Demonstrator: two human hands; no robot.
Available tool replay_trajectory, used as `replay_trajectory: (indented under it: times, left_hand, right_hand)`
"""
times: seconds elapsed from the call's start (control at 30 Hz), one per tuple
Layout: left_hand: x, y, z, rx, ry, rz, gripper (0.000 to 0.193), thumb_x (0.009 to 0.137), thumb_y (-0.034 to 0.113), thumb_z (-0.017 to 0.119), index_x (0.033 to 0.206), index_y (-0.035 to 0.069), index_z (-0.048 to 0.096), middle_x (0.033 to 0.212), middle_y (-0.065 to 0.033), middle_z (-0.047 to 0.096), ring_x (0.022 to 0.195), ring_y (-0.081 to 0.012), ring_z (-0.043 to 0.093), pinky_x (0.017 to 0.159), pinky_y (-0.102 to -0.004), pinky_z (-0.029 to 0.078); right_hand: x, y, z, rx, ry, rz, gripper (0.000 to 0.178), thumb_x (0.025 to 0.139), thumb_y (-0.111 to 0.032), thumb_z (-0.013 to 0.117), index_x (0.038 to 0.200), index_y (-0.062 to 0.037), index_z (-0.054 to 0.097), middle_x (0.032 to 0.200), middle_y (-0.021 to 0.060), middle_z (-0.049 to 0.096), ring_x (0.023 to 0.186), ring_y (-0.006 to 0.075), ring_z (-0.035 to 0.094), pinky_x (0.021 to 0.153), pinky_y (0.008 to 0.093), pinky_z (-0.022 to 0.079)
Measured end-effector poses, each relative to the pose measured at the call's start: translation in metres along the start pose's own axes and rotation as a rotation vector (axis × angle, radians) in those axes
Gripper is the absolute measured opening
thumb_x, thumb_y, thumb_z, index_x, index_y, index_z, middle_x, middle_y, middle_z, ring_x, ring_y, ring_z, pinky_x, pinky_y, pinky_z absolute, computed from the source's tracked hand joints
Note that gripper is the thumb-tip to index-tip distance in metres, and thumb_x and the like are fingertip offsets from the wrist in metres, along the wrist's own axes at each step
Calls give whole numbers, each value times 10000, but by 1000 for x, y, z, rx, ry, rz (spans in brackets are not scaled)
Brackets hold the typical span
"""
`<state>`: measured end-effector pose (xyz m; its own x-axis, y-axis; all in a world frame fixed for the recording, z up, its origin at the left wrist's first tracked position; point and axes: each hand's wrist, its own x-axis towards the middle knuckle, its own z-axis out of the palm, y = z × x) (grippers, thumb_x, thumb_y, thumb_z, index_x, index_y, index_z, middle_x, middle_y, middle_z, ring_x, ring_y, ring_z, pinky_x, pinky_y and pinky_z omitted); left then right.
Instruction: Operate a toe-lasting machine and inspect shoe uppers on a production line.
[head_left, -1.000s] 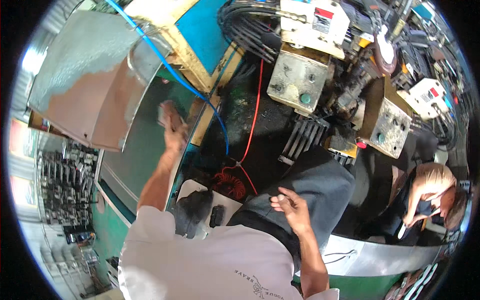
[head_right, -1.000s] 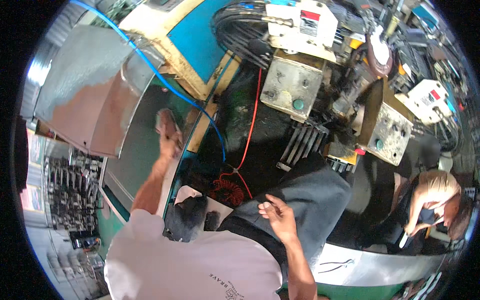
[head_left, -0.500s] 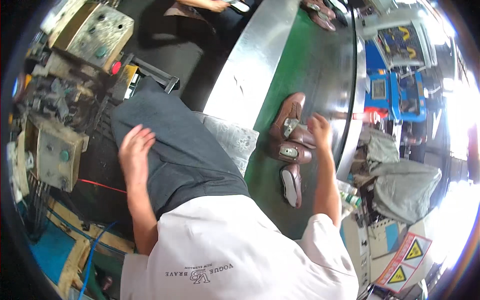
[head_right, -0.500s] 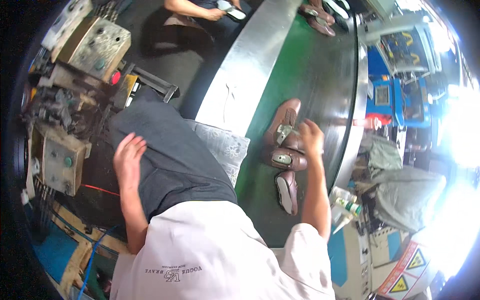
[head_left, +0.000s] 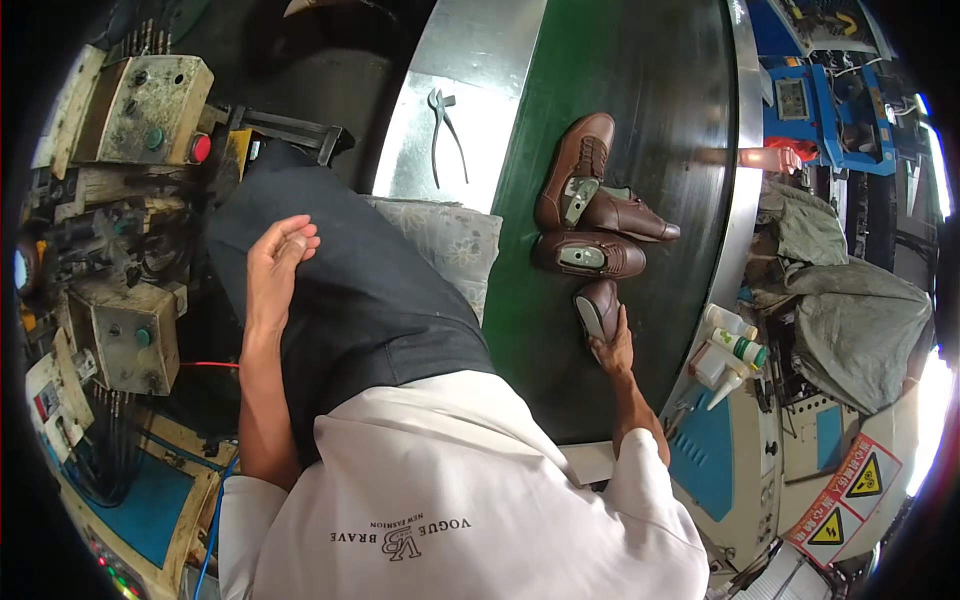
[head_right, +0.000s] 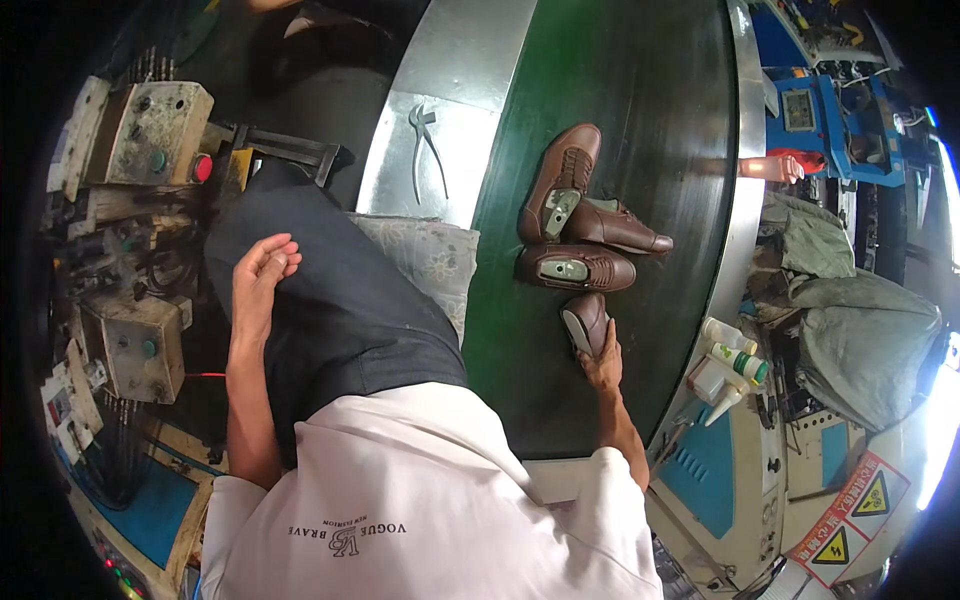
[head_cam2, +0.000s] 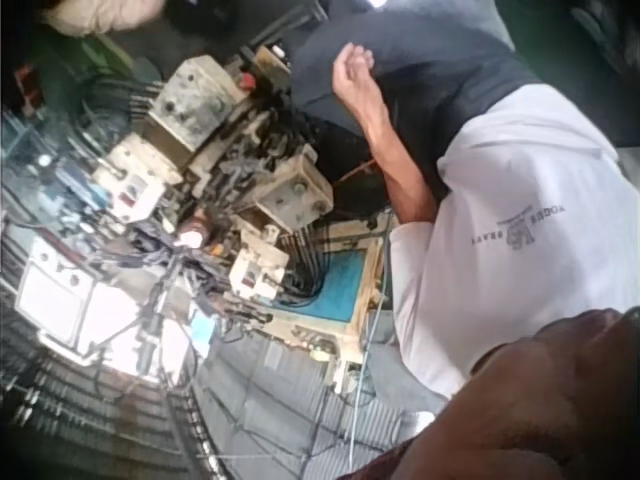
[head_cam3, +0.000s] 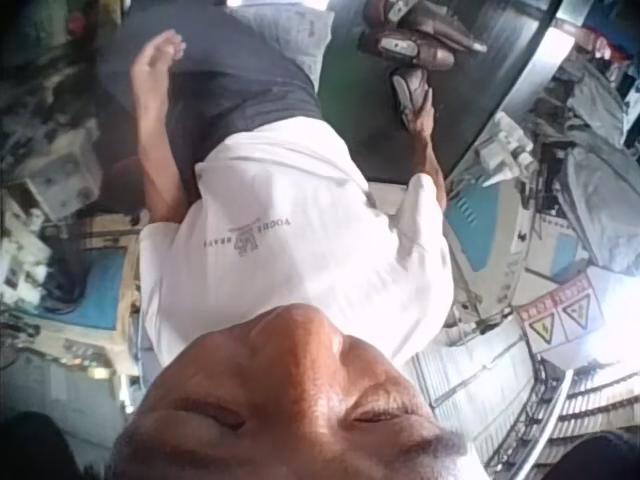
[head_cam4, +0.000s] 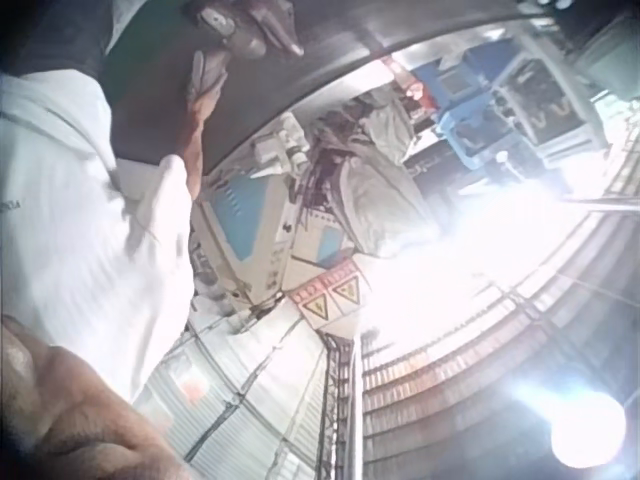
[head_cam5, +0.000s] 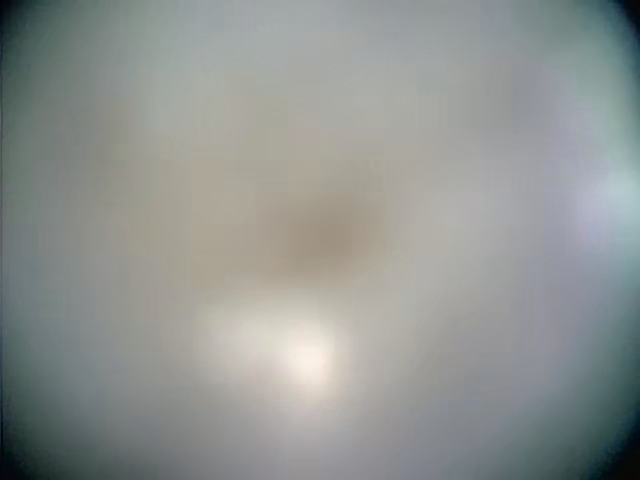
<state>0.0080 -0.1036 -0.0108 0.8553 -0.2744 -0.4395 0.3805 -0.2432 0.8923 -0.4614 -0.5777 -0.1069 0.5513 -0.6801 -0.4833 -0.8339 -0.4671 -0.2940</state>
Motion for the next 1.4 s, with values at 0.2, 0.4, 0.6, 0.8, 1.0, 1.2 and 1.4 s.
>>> replay_trajectory:
  times: [0.2, 0.4, 0.6, 0.8, 1.0, 1.2, 1.4]
  left_hand:
    - [1, 20, 75, -85, -337, 80, 393, 1058, 79, 663, 1432, -40, 646, 1288, -155, 729, 1160, -206, 731, 1047, -329, 568]
    - [-26, 13, 138, 2, -740, 166, 1066, 961, 226, 867, 1753, 48, 176, 1667, -220, 419, 1505, -301, 490, 1227, -451, 442]
    - [-19, 53, 106, -155, 50, 342, 608, 1106, 357, 676, 1534, -48, 527, 1253, -173, 722, 1184, -201, 674, 992, -349, 551]
    - [-51, -5, 20, -581, 149, 360, 571, 1152, 322, 593, 1587, -40, 514, 1391, -71, 674, 1082, -106, 585, 1006, -282, 487]
    - [-80, 16, -81, -129, 244, 393, 614, 1094, 344, 679, 1594, 13, 548, 1549, -103, 610, 1389, -179, 566, 1209, -360, 412]
    - [-81, 18, -86, -164, 201, 427, 562, 1070, 303, 728, 1549, 39, 600, 1484, -131, 656, 1374, -213, 593, 1179, -378, 451]
    - [-64, 14, -74, -1, 288, 562, 468, 1054, 255, 738, 1453, 30, 643, 1374, -139, 653, 1315, -274, 622, 1143, -393, 476]
  right_hand:
    - [-49, -64, 3, 771, -112, 45, 984, 881, -135, 879, 1694, -1, 341, 1591, 188, 567, 1467, 303, 556, 1234, 413, 425]
    - [-31, -267, -45, 875, -279, -262, 796, 988, -240, 805, 1633, 42, 434, 1536, 194, 603, 1404, 269, 582, 1215, 408, 428]
    - [10, -456, -25, 1070, -504, -525, 644, 1162, -308, 561, 1672, 43, 385, 1579, 169, 547, 1442, 234, 500, 1233, 370, 375]
    - [-2, -514, 11, 762, -783, -705, 792, 1140, -490, 555, 1665, 78, 385, 1596, 237, 540, 1482, 327, 501, 1253, 430, 366]
    - [-61, -517, 27, 301, -872, -985, 777, 1124, -483, 590, 1661, 47, 403, 1676, 306, 456, 1579, 407, 426, 1308, 451, 318]
    - [-73, -580, 34, 293, -624, -1254, 782, 1005, -276, 793, 1634, 33, 445, 1567, 282, 566, 1466, 419, 532, 1247, 483, 396]
    - [-72, -592, 41, 314, -570, -1206, 705, 958, -173, 799, 1574, 33, 524, 1559, 250, 588, 1431, 429, 512, 1222, 491, 401]
